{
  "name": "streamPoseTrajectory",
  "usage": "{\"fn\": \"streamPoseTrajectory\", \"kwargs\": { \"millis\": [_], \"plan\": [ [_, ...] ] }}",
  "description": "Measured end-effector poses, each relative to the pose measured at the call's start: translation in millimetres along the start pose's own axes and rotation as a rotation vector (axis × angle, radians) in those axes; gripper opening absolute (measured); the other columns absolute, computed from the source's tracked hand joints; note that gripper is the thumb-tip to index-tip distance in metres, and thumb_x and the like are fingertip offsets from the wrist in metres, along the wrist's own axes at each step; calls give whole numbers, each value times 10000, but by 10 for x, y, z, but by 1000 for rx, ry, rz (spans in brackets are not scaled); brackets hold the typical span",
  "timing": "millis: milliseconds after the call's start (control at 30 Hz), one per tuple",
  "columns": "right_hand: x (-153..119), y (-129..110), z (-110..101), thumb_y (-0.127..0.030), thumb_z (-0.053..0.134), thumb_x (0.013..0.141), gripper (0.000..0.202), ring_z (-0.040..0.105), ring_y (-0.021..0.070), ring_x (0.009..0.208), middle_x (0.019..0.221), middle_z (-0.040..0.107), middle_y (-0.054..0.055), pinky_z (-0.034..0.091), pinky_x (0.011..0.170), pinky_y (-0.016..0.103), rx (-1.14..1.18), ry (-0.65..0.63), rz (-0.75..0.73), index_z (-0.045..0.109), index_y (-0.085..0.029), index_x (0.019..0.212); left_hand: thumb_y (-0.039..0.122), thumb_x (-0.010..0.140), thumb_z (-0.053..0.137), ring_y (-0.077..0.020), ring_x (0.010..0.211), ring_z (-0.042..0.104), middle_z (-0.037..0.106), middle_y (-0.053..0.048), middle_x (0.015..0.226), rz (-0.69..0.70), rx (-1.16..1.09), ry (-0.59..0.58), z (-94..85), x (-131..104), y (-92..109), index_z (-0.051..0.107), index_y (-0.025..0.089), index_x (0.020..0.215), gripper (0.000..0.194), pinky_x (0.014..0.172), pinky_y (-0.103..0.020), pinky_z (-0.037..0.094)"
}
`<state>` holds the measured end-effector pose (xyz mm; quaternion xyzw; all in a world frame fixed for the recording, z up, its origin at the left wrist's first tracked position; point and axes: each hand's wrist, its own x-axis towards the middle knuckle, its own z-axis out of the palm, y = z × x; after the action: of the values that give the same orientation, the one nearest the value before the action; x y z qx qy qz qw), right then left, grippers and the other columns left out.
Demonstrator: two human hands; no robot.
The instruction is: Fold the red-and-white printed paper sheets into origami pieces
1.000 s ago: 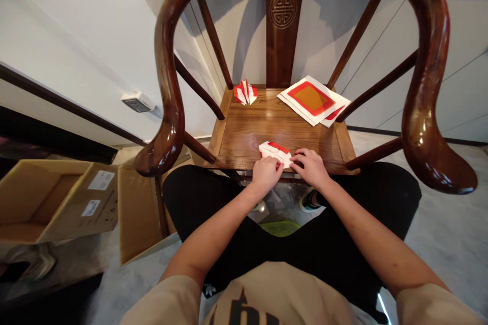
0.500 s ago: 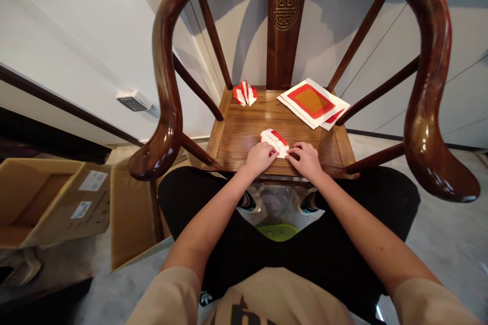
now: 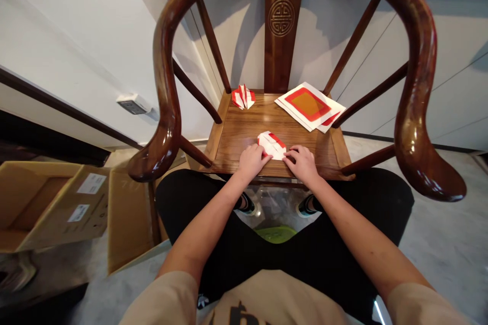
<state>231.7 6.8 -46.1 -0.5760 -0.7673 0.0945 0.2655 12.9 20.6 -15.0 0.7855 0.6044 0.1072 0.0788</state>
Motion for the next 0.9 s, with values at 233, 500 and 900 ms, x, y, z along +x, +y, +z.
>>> {"fn": "streamPoseTrajectory", "kwargs": {
  "millis": [233,500,900],
  "plan": [
    [3,-4,-3,-416,616,906,209,534,270,1091,1162,631,78,420,914,434,-6,-3,0,744,-268,979,527,899,602,-217,858,603,664,-69,889,11,11,6,-49,-20,-59,652,197,784,352,746,-313,432],
    [12,69,-16,-386,609,905,188,540,270,1108,1163,644,77,429,923,444,41,-23,-39,747,-278,975,400,947,544,-184,903,611,671,-49,975,-120,-198,189,-216,-8,-442,668,211,971,227,807,-293,469],
    [23,96,-82,-234,535,924,218,555,243,1123,1186,682,53,436,947,426,46,-71,-163,740,-259,994,296,933,561,-223,1218,527,613,-40,1331,189,-134,95,-104,27,-340,702,235,1029,181,1056,-385,407]
  ]
}}
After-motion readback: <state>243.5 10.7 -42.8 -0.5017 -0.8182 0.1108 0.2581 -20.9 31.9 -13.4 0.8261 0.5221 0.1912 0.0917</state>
